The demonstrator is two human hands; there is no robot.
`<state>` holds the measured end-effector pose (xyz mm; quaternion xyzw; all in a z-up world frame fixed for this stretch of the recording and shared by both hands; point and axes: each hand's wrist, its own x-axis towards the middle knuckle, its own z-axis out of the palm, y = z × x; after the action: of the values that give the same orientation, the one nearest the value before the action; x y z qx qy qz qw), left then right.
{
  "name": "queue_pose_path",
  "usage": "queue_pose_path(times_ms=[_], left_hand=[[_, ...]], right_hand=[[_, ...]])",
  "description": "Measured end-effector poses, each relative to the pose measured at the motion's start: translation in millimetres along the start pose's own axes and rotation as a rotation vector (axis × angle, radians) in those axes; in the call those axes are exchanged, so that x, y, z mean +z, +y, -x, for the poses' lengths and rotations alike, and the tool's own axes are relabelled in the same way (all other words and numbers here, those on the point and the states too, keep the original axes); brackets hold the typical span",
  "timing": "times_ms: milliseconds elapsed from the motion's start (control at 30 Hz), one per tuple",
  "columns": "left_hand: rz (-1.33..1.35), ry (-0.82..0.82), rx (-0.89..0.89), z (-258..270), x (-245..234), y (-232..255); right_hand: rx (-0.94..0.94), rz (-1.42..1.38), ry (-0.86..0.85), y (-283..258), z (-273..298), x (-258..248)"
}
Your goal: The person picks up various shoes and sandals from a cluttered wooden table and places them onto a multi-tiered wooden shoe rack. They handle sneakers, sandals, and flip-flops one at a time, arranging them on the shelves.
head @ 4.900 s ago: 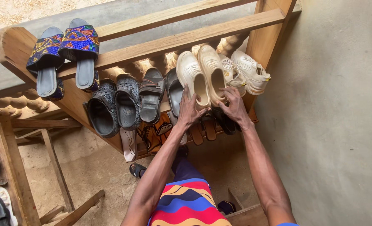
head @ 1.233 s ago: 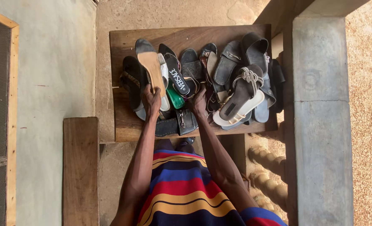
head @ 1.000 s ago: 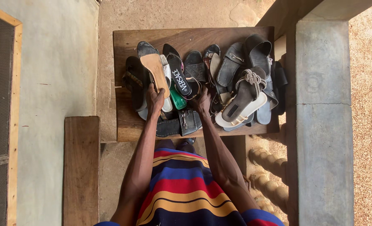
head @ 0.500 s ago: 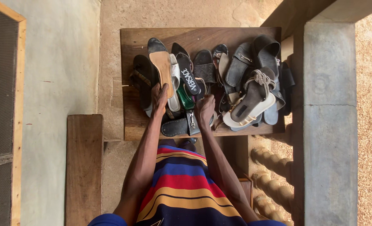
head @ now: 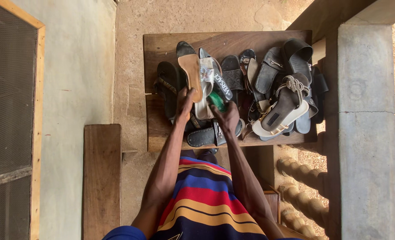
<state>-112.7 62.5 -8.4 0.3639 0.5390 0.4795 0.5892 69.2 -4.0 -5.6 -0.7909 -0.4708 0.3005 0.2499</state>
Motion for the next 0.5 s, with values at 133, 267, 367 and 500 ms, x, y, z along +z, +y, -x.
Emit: queue_pose_path(times_ms=[133, 267, 367, 500], left_hand=[[-0.049, -0.222, 0.065, 0.2, 43.4, 0.4], [-0.114, -0.358, 0.256, -8.6, 98.1, -8.3], [-0.231, -0.214, 0.248, -21.5, 123.6, -13.8], [-0.112, -0.226, -0.131, -39.2, 125.2, -21.6]], right_hand=[[0.063, -0.523, 0.264, 30.2, -9.7, -13.9], [0.355, -0.527, 0.452, 55.6, -17.5, -16.2], [0.35, -0.617, 0.283, 64.1, -5.4, -28.5], [0.077, -0.289, 0.409, 48.5, 21.4, -64.8]])
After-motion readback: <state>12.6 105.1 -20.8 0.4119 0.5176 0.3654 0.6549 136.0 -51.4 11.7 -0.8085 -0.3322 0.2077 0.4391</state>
